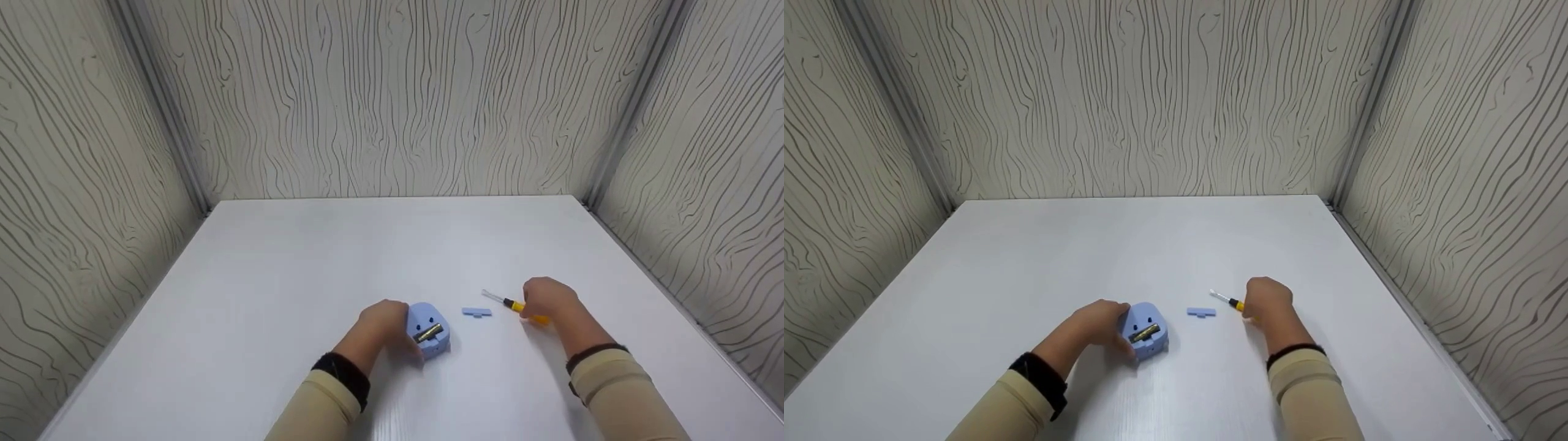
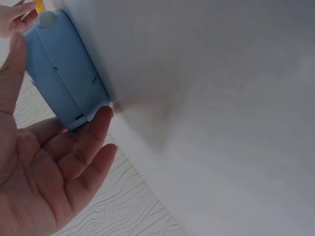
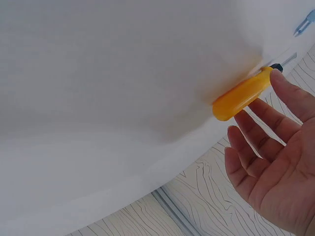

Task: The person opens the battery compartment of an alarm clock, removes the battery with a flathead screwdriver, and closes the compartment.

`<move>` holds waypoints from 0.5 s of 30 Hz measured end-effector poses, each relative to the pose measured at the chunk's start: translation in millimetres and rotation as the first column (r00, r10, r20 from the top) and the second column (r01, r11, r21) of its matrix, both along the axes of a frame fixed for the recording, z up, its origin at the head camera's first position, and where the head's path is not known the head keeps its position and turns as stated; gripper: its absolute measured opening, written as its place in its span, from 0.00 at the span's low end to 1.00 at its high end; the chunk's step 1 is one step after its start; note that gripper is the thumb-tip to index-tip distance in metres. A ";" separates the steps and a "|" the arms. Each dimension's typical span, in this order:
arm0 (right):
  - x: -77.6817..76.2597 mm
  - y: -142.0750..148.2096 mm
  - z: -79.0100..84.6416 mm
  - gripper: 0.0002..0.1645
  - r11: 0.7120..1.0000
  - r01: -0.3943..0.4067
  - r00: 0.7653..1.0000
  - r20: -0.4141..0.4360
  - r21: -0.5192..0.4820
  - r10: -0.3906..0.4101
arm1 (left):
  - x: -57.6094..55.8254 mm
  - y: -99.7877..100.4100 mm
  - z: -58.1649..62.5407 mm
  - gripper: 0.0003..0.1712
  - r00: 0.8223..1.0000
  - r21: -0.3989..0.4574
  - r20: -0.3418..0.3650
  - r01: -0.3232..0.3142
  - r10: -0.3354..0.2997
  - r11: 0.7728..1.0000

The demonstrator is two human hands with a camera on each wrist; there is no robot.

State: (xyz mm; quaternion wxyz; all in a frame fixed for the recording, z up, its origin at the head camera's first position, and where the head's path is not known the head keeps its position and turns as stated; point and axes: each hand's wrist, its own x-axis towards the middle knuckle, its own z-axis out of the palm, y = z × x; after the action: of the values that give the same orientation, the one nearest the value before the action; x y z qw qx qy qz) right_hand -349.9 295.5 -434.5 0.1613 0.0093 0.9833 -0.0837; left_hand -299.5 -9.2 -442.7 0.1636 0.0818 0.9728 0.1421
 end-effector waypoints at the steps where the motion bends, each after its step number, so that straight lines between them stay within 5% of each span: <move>1: -0.3 0.0 0.9 0.19 1.000 -0.003 1.000 -0.002 0.001 0.003 | 0.0 0.1 -0.2 0.56 1.000 0.003 0.004 -0.003 0.003 1.000; 15: 1.3 -13.8 11.5 0.21 0.994 -0.105 0.993 -0.049 0.034 0.106 | -0.8 0.7 -0.1 0.54 0.999 0.032 0.028 -0.026 0.025 0.999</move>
State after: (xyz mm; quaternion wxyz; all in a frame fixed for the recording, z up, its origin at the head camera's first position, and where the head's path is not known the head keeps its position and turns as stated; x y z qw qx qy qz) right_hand -348.6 281.7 -423.0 0.1405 -0.0423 0.9874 -0.0600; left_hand -300.4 -8.6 -442.8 0.1739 0.0703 0.9690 0.1609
